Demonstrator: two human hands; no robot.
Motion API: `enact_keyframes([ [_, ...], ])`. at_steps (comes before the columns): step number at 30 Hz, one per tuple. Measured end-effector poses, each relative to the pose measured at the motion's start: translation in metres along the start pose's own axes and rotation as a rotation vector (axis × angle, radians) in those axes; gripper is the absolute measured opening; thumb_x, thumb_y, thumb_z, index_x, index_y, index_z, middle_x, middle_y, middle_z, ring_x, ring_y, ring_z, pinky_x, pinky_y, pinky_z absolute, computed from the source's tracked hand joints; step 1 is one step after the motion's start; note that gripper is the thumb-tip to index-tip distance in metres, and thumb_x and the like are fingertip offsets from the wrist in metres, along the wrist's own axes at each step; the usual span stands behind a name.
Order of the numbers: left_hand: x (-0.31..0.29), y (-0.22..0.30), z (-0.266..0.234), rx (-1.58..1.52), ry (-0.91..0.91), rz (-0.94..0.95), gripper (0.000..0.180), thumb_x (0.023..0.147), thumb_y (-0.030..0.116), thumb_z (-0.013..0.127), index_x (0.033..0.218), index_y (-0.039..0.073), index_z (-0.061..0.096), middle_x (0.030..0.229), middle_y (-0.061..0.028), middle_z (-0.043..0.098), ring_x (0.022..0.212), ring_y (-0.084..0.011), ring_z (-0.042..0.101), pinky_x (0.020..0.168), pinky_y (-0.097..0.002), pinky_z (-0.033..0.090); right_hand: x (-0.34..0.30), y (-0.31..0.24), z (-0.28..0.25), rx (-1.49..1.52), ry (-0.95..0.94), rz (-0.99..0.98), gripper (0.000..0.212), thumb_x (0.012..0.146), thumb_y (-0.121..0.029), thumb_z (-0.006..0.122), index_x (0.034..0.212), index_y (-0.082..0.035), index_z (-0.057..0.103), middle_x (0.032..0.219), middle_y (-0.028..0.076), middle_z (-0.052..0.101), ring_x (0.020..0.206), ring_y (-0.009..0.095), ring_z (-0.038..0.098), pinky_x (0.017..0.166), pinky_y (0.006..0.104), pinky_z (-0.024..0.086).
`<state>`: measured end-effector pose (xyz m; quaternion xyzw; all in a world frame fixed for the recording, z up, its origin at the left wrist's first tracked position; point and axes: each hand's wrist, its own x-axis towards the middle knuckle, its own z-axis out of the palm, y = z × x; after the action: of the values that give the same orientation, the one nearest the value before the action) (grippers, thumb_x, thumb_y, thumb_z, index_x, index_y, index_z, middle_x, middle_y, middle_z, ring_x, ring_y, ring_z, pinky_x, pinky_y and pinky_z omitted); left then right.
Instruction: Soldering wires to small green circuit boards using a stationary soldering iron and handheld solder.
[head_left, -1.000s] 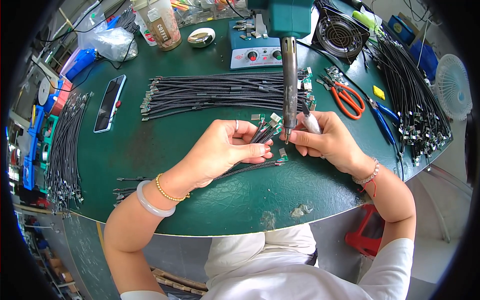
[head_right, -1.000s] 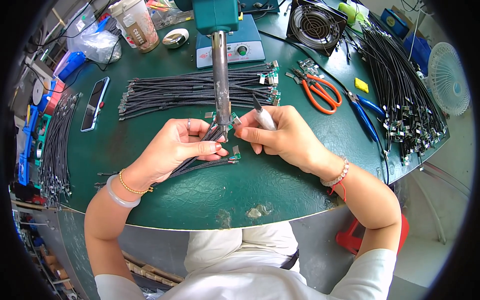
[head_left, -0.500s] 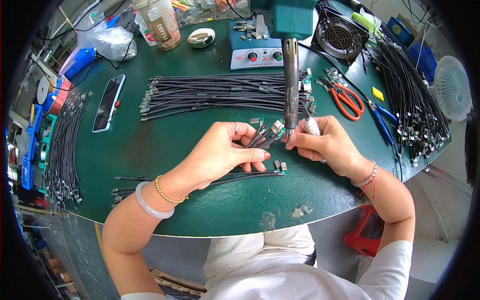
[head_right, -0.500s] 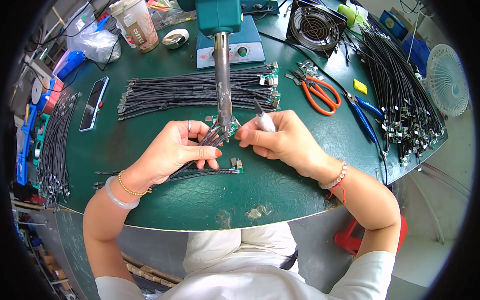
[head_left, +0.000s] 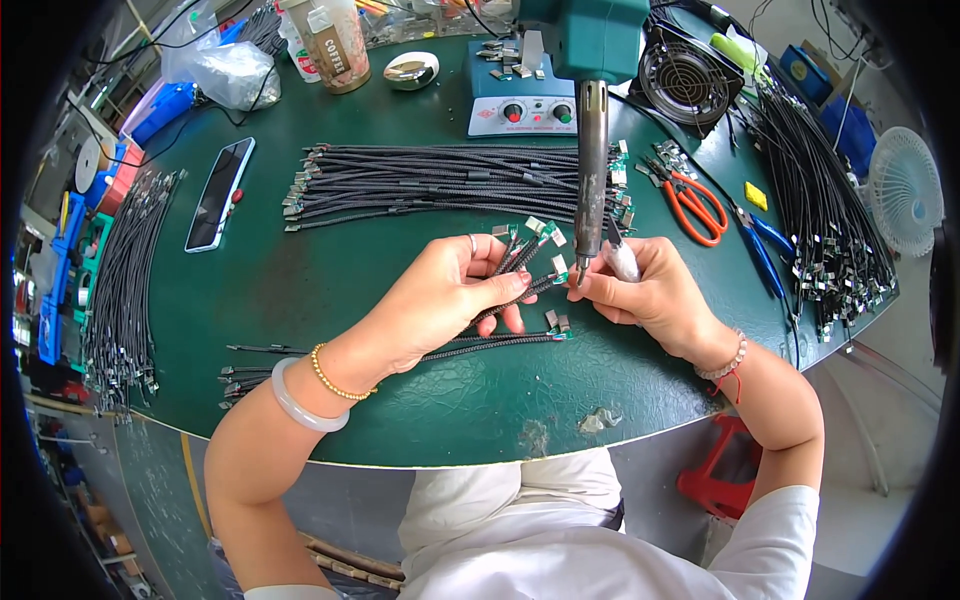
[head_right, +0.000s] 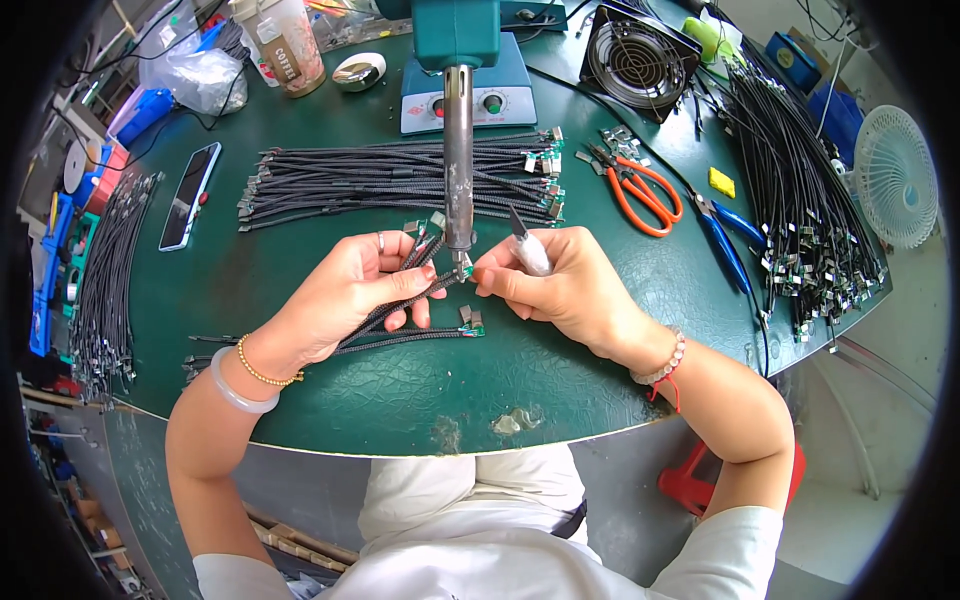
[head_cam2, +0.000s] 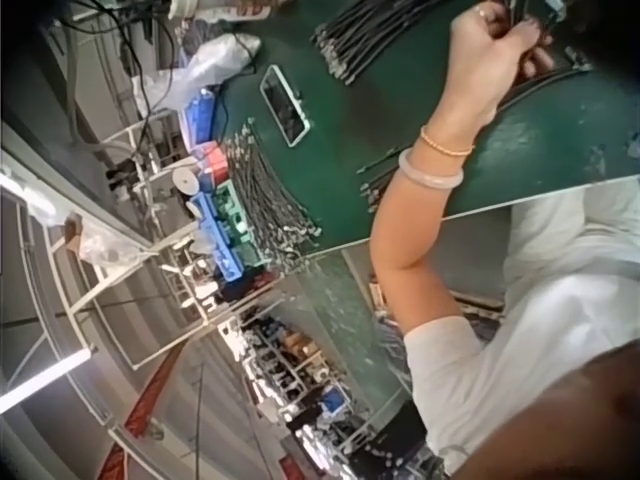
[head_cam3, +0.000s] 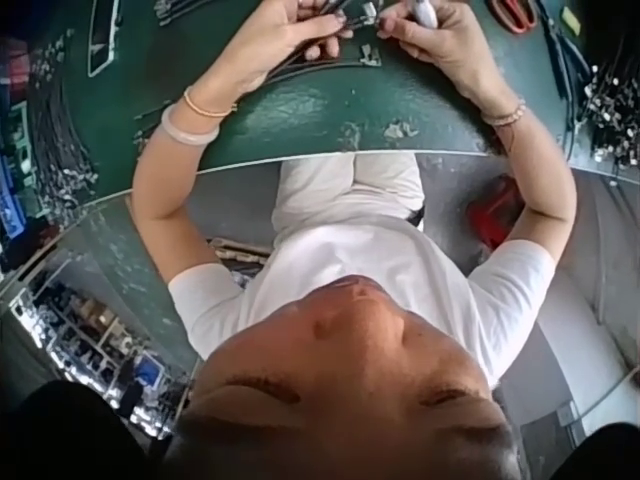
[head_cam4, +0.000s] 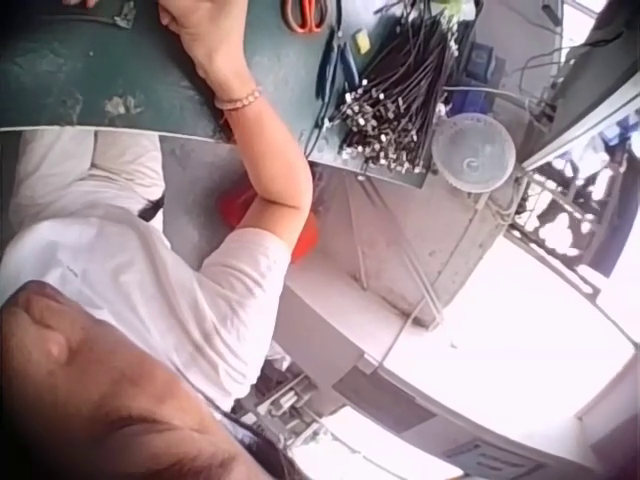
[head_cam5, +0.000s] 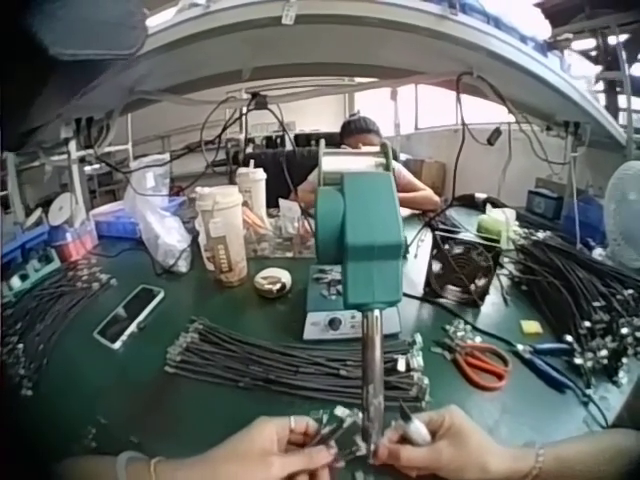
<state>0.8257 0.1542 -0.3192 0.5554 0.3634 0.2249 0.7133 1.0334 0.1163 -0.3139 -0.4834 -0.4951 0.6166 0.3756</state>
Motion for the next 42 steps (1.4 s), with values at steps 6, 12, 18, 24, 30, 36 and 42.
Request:
enact_keyframes([
  [6,-0.006,0.001,-0.002,0.004,0.015,-0.053,0.018,0.081,0.014,0.060,0.090,0.000,0.054,0.076,-0.0034,0.055,0.057,-0.0029,0.045,0.045,-0.0153,0.033,0.003,0.005,0.005,-0.013,-0.026,-0.020,0.006,0.078,-0.004,0.059,0.078,0.002,0.059,0.071,0.007,0.060,0.050,0.005,0.045,0.041,0.0165,0.031],
  [12,-0.011,0.006,0.007,0.012,0.099,-0.001,0.018,0.075,0.012,0.067,0.086,0.002,0.056,0.073,0.0009,0.054,0.056,-0.0018,0.043,0.046,-0.0151,0.032,0.001,0.004,0.004,-0.062,-0.026,-0.024,0.013,0.078,-0.013,0.064,0.081,-0.001,0.063,0.062,-0.001,0.056,0.050,0.002,0.043,0.044,0.0171,0.033],
  [18,-0.005,0.012,0.007,0.042,0.111,-0.001,0.017,0.072,0.007,0.068,0.082,0.000,0.055,0.071,0.0008,0.054,0.054,-0.0026,0.045,0.045,-0.0168,0.035,-0.001,-0.005,0.000,-0.130,-0.013,-0.045,0.020,0.082,-0.017,0.060,0.085,0.002,0.062,0.067,0.004,0.059,0.051,0.004,0.046,0.045,0.0172,0.035],
  [24,0.005,0.006,0.009,0.018,0.075,0.001,0.016,0.075,0.005,0.065,0.085,-0.003,0.056,0.072,-0.0036,0.057,0.058,-0.0063,0.052,0.048,-0.0179,0.043,-0.005,-0.005,-0.013,-0.072,0.097,-0.027,0.028,0.089,-0.023,0.049,0.082,0.002,0.060,0.067,0.007,0.059,0.052,0.006,0.050,0.042,0.0170,0.035],
  [30,0.013,0.000,0.008,-0.013,0.034,-0.009,0.015,0.078,0.005,0.061,0.087,-0.006,0.056,0.076,-0.0085,0.060,0.059,-0.0094,0.056,0.052,-0.0195,0.046,0.002,0.003,-0.018,-0.176,-0.009,-0.033,0.016,0.079,-0.013,0.063,0.083,0.002,0.061,0.074,0.006,0.061,0.056,0.005,0.053,0.046,0.0159,0.038],
  [36,0.016,-0.008,0.004,0.012,0.016,-0.002,0.018,0.079,0.009,0.061,0.088,-0.006,0.056,0.077,-0.0110,0.061,0.059,-0.0103,0.057,0.053,-0.0205,0.046,0.007,0.011,-0.015,-0.149,-0.034,-0.032,0.013,0.077,-0.008,0.064,0.083,0.003,0.061,0.075,0.006,0.062,0.056,0.006,0.052,0.048,0.0169,0.039],
  [42,0.016,-0.007,0.006,0.011,0.026,0.016,0.020,0.079,0.011,0.062,0.088,-0.006,0.055,0.075,-0.0121,0.060,0.058,-0.0106,0.057,0.054,-0.0209,0.046,0.005,0.009,-0.016,-0.131,-0.044,-0.040,0.012,0.077,-0.007,0.064,0.082,0.003,0.061,0.074,0.006,0.062,0.057,0.007,0.052,0.048,0.0178,0.038],
])
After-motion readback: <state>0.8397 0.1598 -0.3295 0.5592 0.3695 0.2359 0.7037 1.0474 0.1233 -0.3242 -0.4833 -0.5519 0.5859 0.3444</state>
